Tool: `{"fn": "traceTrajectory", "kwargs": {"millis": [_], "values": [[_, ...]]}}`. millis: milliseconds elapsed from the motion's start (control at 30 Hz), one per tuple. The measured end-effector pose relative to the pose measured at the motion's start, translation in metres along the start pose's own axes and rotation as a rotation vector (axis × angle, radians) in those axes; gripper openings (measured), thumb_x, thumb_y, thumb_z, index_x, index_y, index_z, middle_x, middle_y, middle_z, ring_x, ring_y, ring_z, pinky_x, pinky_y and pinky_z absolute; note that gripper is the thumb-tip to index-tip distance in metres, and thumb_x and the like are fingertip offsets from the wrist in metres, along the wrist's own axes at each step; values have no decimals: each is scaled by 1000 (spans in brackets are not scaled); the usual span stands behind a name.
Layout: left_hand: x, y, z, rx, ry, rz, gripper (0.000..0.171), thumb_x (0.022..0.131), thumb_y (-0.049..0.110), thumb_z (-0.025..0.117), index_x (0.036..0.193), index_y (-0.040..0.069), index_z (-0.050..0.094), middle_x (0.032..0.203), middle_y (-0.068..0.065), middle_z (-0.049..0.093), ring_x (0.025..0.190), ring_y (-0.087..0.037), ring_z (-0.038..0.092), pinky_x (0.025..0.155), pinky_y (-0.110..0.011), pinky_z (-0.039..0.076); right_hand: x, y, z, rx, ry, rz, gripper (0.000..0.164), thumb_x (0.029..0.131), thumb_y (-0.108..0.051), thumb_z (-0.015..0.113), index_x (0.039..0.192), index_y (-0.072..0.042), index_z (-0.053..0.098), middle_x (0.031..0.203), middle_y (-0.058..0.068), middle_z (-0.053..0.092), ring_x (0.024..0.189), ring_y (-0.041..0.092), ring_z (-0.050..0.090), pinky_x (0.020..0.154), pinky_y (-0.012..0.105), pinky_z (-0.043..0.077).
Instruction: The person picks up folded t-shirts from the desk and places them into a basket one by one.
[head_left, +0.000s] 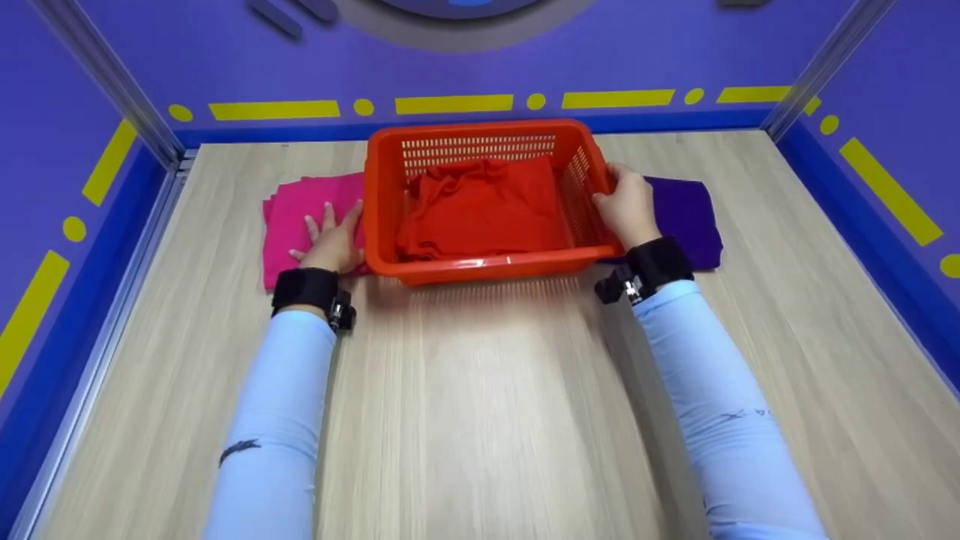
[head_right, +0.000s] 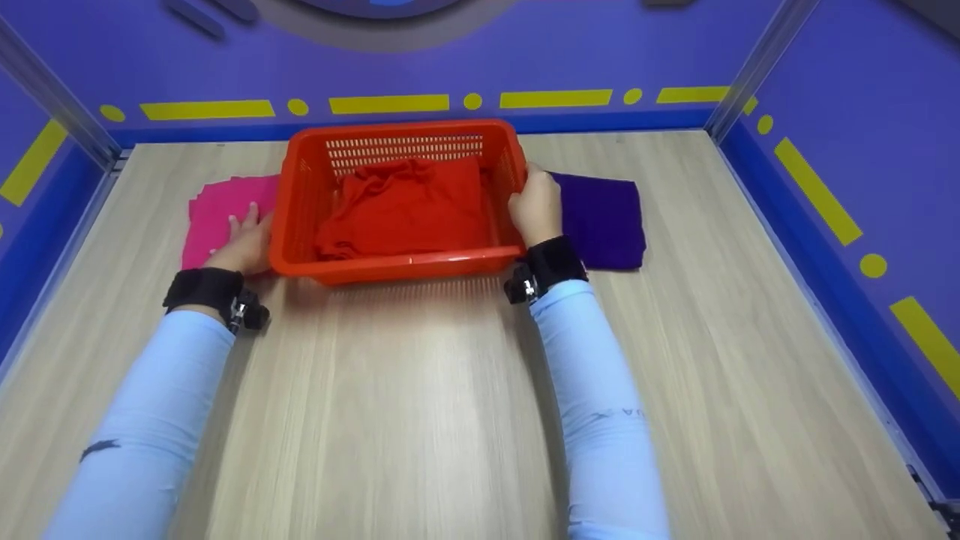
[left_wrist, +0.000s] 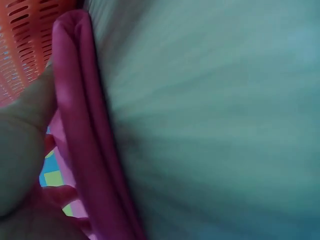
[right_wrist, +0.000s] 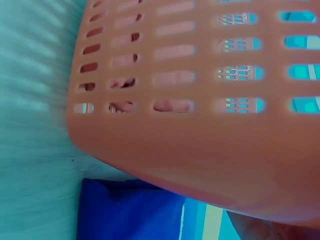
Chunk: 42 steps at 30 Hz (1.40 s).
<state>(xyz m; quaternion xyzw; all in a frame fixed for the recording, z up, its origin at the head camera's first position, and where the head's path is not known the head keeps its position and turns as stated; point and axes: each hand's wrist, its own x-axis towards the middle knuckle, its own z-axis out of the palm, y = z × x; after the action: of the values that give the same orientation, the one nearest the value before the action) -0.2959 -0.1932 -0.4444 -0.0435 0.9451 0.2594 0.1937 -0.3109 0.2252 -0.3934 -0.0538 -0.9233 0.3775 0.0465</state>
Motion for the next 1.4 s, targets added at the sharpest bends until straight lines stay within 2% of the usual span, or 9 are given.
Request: {"fn": "traceTrajectory", "kwargs": {"millis": [200, 433, 533, 667, 800, 933, 1033, 1200, 1400], "values": [[-10, 4, -8, 64, -44, -45, 99, 97, 23, 67, 163, 33, -5, 162, -20, -30, 140, -65, -22, 94, -90, 7, -2, -2, 0, 41, -25, 21, 57, 97, 4, 57, 152, 4, 40, 147, 25, 50, 131, 36, 52, 108, 45, 45], [-30, 4, -10, 164, -34, -9, 115, 87, 45, 77, 163, 23, -7, 161, -33, -20, 133, -77, -8, 102, -81, 25, 0, -2, 1, 61, -37, 26, 57, 98, 5, 55, 153, 2, 40, 147, 24, 51, 130, 35, 53, 109, 45, 44], [-37, 3, -8, 180, -10, 14, 119, 83, 55, 78, 164, 22, -2, 163, -33, -11, 135, -75, -4, 105, -80, 22, 0, -1, 0, 57, -35, 25, 57, 98, 5, 54, 153, 3, 40, 146, 25, 51, 130, 35, 53, 109, 46, 44], [-44, -2, -4, 219, -3, 43, 117, 83, 55, 77, 164, 19, 1, 162, -36, -4, 139, -72, -1, 108, -80, 12, 0, 0, 0, 54, -43, 29, 57, 98, 5, 54, 153, 2, 40, 146, 24, 51, 131, 35, 52, 109, 45, 44], [-51, -7, -1, 207, -31, 36, 114, 85, 50, 78, 164, 20, 1, 163, -35, -6, 136, -75, -2, 104, -83, 16, 0, 2, 0, 49, -37, 20, 56, 97, 4, 55, 152, 3, 42, 145, 24, 52, 130, 35, 53, 109, 45, 44], [-63, -10, 3, 183, -48, 17, 114, 84, 51, 78, 164, 24, 2, 164, -32, -9, 136, -75, -6, 92, -88, 23, 0, 2, -1, 46, -19, 1, 55, 96, 4, 55, 150, 4, 44, 144, 25, 53, 129, 36, 54, 108, 46, 45], [-74, -14, 6, 176, -49, 7, 114, 83, 51, 79, 164, 26, 3, 164, -31, -10, 137, -73, -7, 84, -90, 26, 0, 0, -1, 52, -11, -9, 55, 96, 5, 55, 150, 4, 44, 143, 26, 54, 128, 36, 54, 108, 46, 45], [-99, -23, 16, 201, -51, 40, 114, 84, 51, 79, 165, 23, 4, 163, -32, -9, 135, -76, -2, 83, -88, 30, -1, -1, 0, 64, -25, 3, 55, 97, 5, 54, 151, 3, 43, 144, 26, 53, 129, 36, 54, 108, 46, 45], [-128, -28, 32, 240, -30, 95, 114, 82, 50, 81, 164, 17, 9, 162, -36, -1, 142, -67, 3, 95, -86, 25, -1, 0, -1, 69, -23, 15, 56, 97, 5, 54, 151, 3, 43, 143, 25, 54, 128, 36, 54, 108, 46, 46]]}}
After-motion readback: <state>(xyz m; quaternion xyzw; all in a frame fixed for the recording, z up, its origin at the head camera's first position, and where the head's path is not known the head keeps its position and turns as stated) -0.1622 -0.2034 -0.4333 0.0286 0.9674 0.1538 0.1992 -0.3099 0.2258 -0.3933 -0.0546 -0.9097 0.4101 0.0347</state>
